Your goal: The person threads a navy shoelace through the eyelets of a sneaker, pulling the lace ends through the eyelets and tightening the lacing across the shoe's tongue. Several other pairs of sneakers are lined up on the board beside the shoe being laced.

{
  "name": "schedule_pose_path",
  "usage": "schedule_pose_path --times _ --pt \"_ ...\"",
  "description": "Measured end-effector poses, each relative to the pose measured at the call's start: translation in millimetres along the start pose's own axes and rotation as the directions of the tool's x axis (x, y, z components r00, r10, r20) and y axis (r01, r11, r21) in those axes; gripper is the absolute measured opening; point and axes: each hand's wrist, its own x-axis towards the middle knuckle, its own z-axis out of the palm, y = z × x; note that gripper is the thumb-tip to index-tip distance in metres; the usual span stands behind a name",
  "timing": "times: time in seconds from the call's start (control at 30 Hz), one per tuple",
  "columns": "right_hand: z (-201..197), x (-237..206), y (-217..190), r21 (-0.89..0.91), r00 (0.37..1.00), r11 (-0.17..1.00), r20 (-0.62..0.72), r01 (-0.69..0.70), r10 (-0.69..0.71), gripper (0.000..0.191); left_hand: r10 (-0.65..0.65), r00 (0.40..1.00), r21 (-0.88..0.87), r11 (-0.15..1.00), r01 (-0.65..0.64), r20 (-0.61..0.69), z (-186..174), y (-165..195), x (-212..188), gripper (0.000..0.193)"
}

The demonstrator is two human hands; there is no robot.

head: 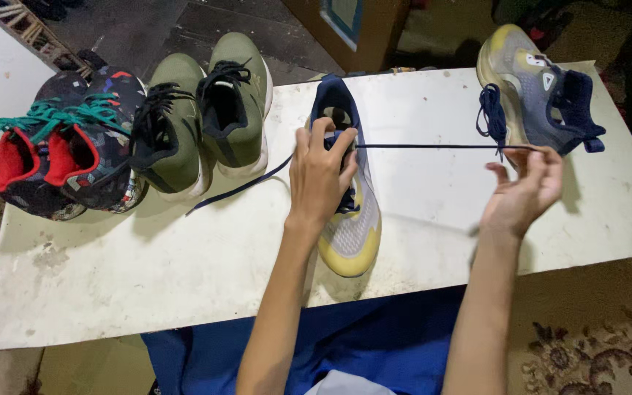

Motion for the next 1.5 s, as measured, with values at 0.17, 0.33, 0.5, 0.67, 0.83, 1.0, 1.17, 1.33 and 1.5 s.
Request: schedule_pose_path --times 0.17,0.33,0.5,0.67,0.83,1.0,1.17,1.33,1.5 --pt "-9.9 6.8 -22.0 0.340 0.966 0.938 -0.216 -0.066 0.146 0.020 0.028 0.998 0.063 0.998 -0.024 -0.062 1.3 -3.9 -5.1 0.037" --pt "1.6 4.8 -25.5 0.529 0.949 0.816 -0.056 -0.234 0.309 0.018 0.003 0.996 -0.071 0.997 -0.009 -0.087 4.3 -12.3 -6.8 0.043" --pt "42.2 -15.0 -13.8 0.207 0.881 0.935 0.441 -0.287 0.172 0.013 -0.119 0.992 -0.259 0.960 0.106 -0.035 5.6 -18.9 -11.8 0.071" --pt "103.0 -55.6 -5.5 -0.560 0.748 0.784 0.633 0.266 0.199 0.018 -0.127 0.991 -0.246 0.963 0.111 -0.047 9.4 -19.8 -15.8 0.070" --pt "112.8 -59.2 -4.5 -0.601 0.693 0.715 0.684 0.357 0.229 0.015 -0.136 0.988 -0.221 0.968 0.117 -0.072 13.2 -20.1 -16.6 0.065" --pt "75.3 -34.3 -3.0 -0.500 0.725 0.762 0.686 0.412 0.059 0.014 -0.146 0.986 -0.181 0.975 0.129 -0.083 15.8 -20.8 -17.1 0.062" --pt "47.4 -21.8 -9.8 -0.622 0.808 0.695 0.580 0.360 0.101 0.016 -0.142 0.986 -0.163 0.978 0.127 -0.087 16.5 -17.9 -17.0 0.061" --pt "58.9 -31.9 -17.7 -0.704 0.832 0.625 0.534 0.339 0.150 0.015 -0.103 0.986 -0.149 0.985 0.083 -0.131 10.3 -20.9 -19.3 0.065" --pt "70.1 -41.7 -30.4 -0.627 0.673 0.249 0.710 0.738 -0.207 0.021 -0.412 0.883 -0.347 0.881 0.322 -0.226 9.4 -21.1 -46.5 0.025"
